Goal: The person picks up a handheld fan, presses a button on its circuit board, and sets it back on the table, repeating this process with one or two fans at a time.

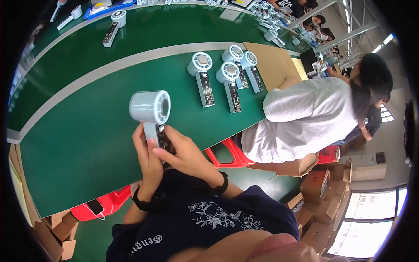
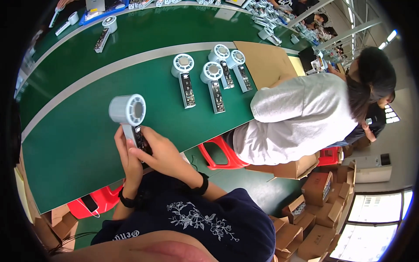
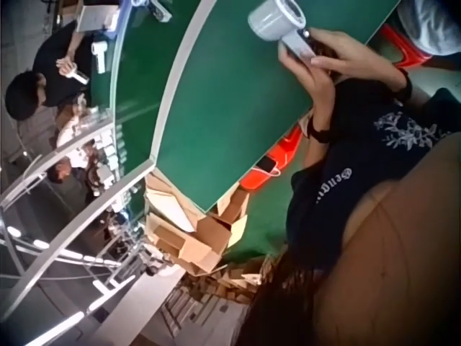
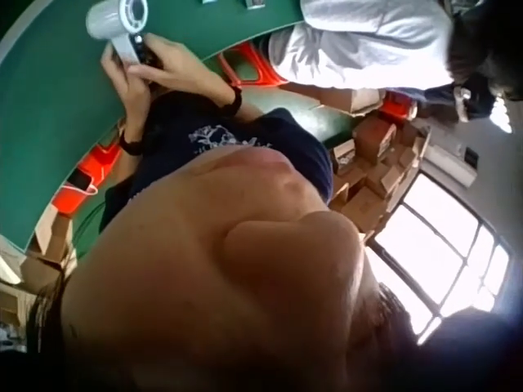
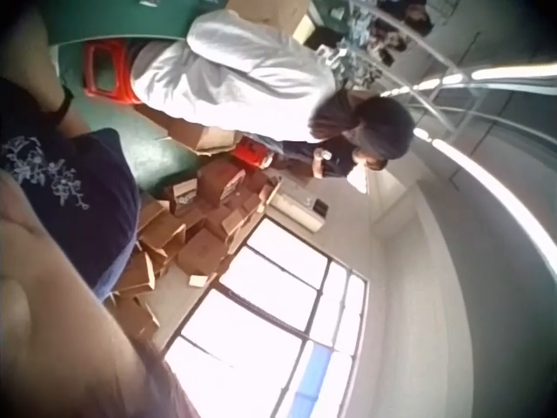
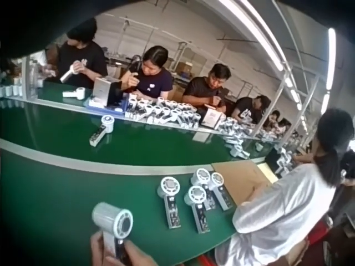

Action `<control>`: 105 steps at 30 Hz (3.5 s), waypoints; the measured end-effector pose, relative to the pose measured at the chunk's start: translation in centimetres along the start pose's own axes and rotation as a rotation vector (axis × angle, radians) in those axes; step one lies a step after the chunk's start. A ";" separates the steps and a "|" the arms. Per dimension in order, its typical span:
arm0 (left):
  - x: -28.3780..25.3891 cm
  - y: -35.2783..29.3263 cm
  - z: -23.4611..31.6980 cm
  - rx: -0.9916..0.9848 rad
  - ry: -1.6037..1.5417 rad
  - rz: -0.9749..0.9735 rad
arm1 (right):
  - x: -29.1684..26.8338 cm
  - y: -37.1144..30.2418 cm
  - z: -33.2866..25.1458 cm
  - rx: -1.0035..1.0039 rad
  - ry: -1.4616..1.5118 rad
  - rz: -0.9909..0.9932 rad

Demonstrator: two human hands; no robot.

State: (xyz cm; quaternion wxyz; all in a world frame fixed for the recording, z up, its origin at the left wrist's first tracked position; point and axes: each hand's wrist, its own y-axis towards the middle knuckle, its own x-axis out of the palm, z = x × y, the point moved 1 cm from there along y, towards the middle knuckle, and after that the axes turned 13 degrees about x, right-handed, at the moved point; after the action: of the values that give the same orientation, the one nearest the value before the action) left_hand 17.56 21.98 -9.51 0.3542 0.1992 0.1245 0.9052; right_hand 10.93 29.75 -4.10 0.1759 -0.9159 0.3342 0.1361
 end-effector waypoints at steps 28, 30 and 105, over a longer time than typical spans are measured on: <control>-3.2 1.6 2.1 -0.078 0.069 -0.564 | -38.8 16.1 9.6 0.646 -0.662 0.430; -5.1 2.1 3.3 -0.104 0.116 -0.622 | -40.3 17.0 5.3 0.946 -0.582 0.017; -5.7 2.1 -2.0 -0.246 -0.433 0.138 | 1.0 7.1 1.5 -0.153 0.328 -0.272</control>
State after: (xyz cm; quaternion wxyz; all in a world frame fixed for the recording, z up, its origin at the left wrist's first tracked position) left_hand 19.24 16.42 -12.08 0.3317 0.3518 -0.0790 0.8718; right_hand 6.79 24.74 -7.45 0.0659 -0.9730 0.2206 -0.0147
